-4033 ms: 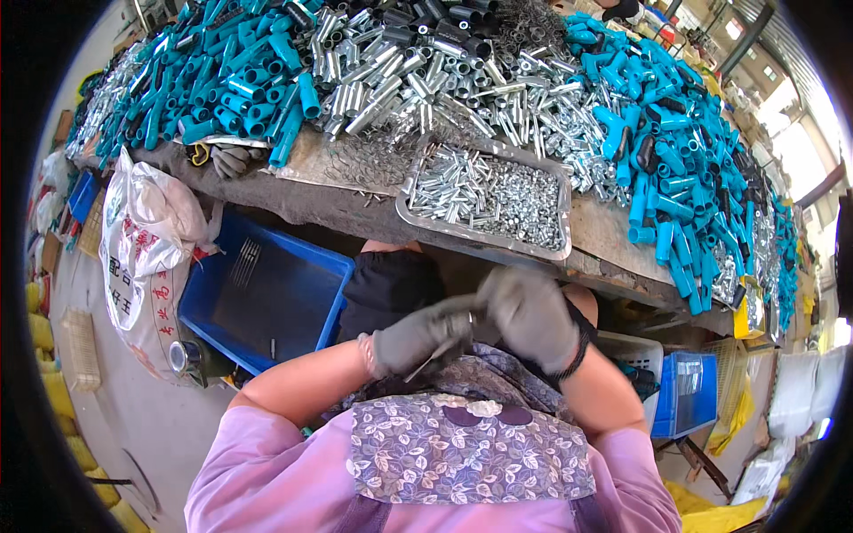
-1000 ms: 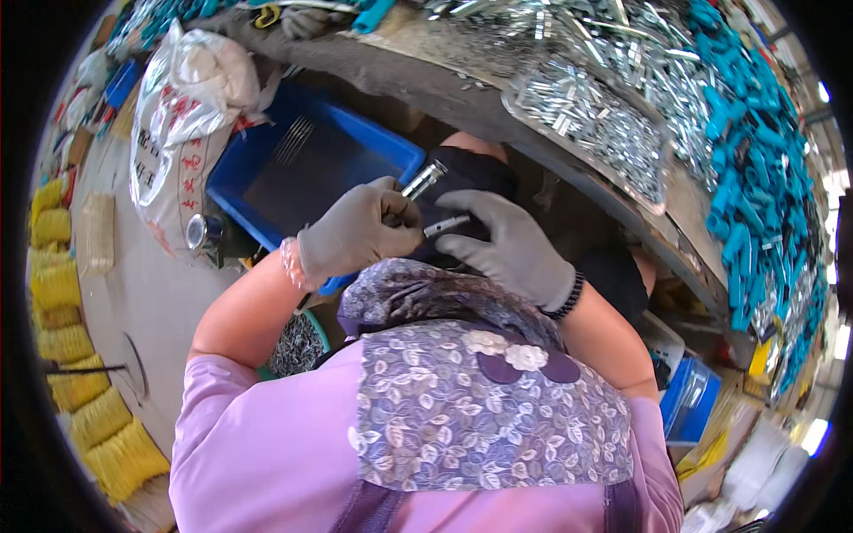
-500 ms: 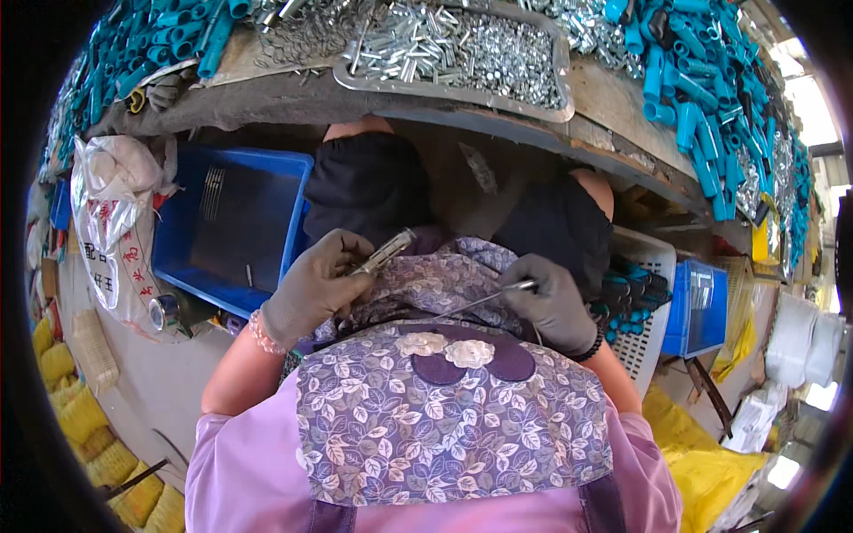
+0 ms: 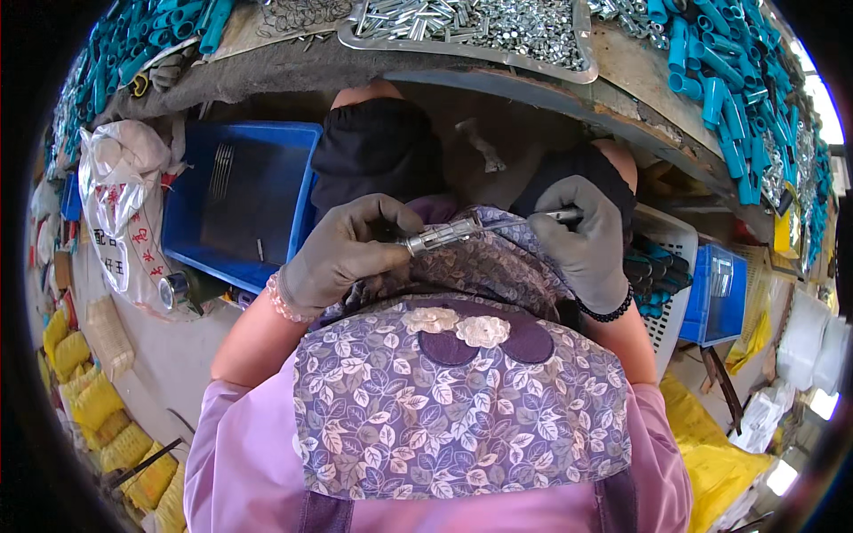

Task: The person sets down a phone, assembles plastic handle components with metal tubes and springs, places the assembled piece into a bin, and untangles individual springs from a cluster by hand.

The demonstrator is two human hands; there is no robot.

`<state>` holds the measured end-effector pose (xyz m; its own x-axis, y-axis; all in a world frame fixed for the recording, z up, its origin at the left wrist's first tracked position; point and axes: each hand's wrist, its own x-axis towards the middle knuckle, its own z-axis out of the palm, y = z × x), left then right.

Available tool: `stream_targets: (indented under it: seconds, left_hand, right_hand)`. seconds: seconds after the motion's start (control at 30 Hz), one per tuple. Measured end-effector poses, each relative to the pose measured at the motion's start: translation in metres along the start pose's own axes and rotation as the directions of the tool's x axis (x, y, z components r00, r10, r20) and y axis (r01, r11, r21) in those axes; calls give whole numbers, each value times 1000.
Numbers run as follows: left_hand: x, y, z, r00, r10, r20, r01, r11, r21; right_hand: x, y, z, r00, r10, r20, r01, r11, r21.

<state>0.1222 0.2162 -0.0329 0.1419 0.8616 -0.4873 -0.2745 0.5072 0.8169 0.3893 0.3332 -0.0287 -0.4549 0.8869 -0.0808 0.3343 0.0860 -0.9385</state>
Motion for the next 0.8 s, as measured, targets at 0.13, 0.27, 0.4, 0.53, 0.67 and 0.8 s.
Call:
stream_targets:
  seconds: [0.13, 0.27, 0.4, 0.53, 0.67, 0.8]
  left_hand:
    - [1, -1, 3, 999, -34, 4, 34, 998, -57]
    - [2, 0, 7, 1000, -28, -1, 28, 999, -44]
    - [5, 5, 11, 1000, -27, -16, 28, 999, 41]
    - [14, -2, 8, 1000, 3, -10, -3, 999, 47]
    - [22, 2, 5, 999, 27, 23, -28, 996, 80]
    - [25, 6, 6, 997, 58, 53, -65, 988, 139]
  right_hand:
    - [8, -3, 16, 986, 26, 162, -48, 990, 133]
    - [11, 3, 28, 979, -6, 205, -24, 989, 144]
    - [13, 3, 25, 953, -21, 301, -14, 994, 113]
    - [17, 10, 30, 958, -86, 272, -6, 947, 321]
    - [17, 9, 30, 974, -78, 214, 27, 973, 229]
    - [19, 12, 31, 963, -244, 115, 225, 962, 152]
